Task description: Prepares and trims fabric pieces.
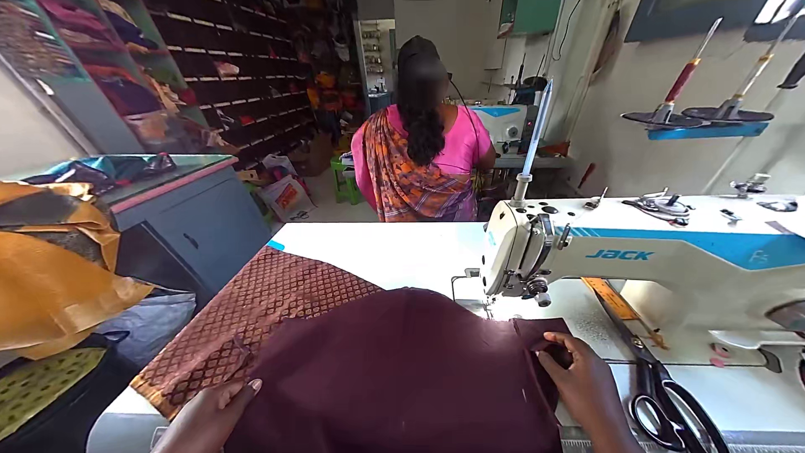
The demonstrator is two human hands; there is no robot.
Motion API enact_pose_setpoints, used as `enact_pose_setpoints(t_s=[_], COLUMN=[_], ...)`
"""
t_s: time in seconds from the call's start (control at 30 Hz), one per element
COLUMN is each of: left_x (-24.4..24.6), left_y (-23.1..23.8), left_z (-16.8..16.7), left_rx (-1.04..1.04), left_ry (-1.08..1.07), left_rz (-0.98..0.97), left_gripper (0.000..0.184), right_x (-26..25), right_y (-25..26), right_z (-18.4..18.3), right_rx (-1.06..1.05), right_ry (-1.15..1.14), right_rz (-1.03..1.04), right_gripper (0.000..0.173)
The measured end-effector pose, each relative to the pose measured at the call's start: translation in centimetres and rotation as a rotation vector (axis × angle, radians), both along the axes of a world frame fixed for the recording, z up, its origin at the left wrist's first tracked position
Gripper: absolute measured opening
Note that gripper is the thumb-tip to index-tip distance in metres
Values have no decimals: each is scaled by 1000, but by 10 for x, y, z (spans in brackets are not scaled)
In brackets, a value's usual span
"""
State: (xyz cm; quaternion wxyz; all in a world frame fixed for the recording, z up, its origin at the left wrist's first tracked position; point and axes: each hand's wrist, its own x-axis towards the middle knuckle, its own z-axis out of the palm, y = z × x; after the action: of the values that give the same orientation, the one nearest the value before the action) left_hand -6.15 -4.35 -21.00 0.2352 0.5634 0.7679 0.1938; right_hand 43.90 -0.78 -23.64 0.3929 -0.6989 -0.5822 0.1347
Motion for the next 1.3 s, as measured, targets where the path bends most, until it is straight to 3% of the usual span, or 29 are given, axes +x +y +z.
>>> enact_pose_setpoints(t_s=[0.4,0.9,1.17,1.3], left_x=[2,4,9,7], left_y=[0,1,2,2], left_z=[8,7,8,5], left_rx=[-71,-77,-72,-53], left_ry=[27,61,97,86], left_rz=[-35,-42,-18,-30], left_gripper=[43,43,48,46], right_x=[-4,2,2,-3], right_y=[5,6,8,8], right_z=[-1,-5,-7,-4], right_rx=[28,18,118,111], right_ry=[-37,107,58,16], right_rz=[-33,-25,-27,-71], right_gripper=[34,40,15,10])
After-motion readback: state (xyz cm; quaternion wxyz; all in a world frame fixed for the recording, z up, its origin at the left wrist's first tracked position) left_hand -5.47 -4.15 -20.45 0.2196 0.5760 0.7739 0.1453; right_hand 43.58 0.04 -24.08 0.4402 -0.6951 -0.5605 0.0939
